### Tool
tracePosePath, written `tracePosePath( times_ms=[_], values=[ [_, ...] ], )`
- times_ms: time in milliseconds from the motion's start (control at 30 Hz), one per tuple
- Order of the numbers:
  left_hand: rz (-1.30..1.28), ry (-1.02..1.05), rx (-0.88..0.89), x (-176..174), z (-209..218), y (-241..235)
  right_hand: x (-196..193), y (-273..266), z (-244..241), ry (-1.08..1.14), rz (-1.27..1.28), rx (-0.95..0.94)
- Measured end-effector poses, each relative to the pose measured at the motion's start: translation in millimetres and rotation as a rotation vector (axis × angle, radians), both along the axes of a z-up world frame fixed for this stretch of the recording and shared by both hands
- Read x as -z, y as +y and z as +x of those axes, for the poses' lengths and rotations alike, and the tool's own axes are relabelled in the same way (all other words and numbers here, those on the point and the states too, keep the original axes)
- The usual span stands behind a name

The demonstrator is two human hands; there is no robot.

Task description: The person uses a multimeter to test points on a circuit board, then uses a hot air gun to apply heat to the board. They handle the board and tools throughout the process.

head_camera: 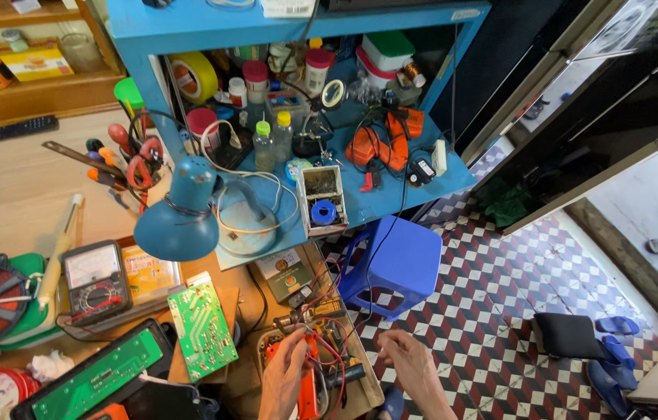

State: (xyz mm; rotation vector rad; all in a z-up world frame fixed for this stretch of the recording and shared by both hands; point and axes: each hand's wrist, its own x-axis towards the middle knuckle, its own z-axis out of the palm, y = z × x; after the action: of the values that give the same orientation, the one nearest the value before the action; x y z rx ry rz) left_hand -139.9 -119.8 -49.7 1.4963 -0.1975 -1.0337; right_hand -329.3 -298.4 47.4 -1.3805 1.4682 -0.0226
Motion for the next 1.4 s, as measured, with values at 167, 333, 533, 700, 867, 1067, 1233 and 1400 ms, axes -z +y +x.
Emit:
tracePosePath(
  times_ms=[167, 333, 533, 700, 867, 1067, 1233, 1400],
  values=[
    [0.11, 0.045, -0.161, -21.1, -38.4, -77.4, 12.1, -77.5, -41.0, -0.073, -0.123, -0.187],
    [0.189, 0.036, -0.092, -38.0, -111.3, -186.7, 87.8, -205.1, -151.1, -0.027, -0.042, -0.207],
    [0.03, 0.061, 0.214, -61.4, -204.3, -318.2, 150.1, -335.2, -274.1, 0.154, -0.1, 0.029],
    [0.022, -0.029, 0.167, -69.7, -217.4, -350.3, 163.8, -358.6, -271.9, 0.226, -0.068, -0.055],
    [0.066, -0.479, -0.038, -64.0, -156.3, -360.0, 141.1, -357.5, -232.7, 0.087, -0.083, -0.177],
    [0.024, -1.101, -0.215, -39.8, -10.6, -441.1, 110.5, -377.0, -170.8, -0.096, -0.041, -0.278],
    [0.219, -1.478, -0.048, -30.0, 106.5, -505.4, 119.8, -400.6, -121.3, -0.104, -0.12, -0.189],
    [0.52, -1.476, 0.206, -36.5, 162.9, -537.4, 122.2, -438.6, -89.4, -0.179, -0.12, -0.141]
  ],
)
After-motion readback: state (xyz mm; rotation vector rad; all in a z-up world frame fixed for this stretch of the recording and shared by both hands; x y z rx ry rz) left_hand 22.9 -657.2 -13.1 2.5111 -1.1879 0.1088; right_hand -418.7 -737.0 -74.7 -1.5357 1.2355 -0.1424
